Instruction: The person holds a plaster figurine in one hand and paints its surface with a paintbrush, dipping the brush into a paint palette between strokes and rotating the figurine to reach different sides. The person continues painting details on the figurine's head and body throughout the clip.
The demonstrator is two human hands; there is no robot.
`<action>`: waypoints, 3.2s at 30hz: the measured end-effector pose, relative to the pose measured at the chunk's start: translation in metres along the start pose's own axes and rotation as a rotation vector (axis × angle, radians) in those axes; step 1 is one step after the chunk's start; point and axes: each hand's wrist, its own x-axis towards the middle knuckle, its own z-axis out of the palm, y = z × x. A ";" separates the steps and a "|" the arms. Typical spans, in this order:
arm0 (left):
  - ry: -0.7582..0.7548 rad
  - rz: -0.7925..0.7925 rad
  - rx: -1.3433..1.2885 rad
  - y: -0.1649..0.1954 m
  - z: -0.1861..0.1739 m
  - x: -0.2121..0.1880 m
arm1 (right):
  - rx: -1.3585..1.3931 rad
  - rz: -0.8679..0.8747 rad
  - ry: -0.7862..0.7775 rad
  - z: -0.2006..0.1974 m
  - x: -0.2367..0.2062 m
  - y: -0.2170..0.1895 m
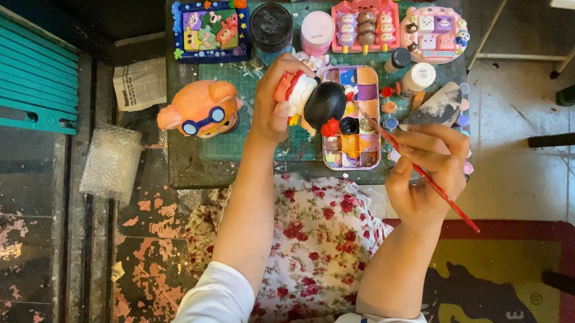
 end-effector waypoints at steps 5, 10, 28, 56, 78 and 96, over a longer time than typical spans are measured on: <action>0.004 -0.011 -0.018 0.000 0.000 0.000 | 0.003 0.005 -0.011 0.000 -0.001 0.001; 0.017 -0.011 -0.037 -0.002 0.001 -0.001 | 0.021 0.028 -0.016 0.000 -0.003 0.003; 0.094 -0.088 -0.229 -0.022 0.005 -0.008 | 0.178 0.058 0.242 0.011 -0.013 0.024; 0.315 -0.608 -1.094 -0.081 0.032 -0.018 | -0.112 0.338 -0.069 0.038 -0.052 0.144; 0.238 -0.613 -1.138 -0.072 0.032 -0.014 | 0.454 0.195 0.283 0.025 -0.029 0.061; 0.253 -0.582 -0.530 -0.085 0.019 -0.020 | 0.168 0.106 0.103 0.034 -0.012 0.032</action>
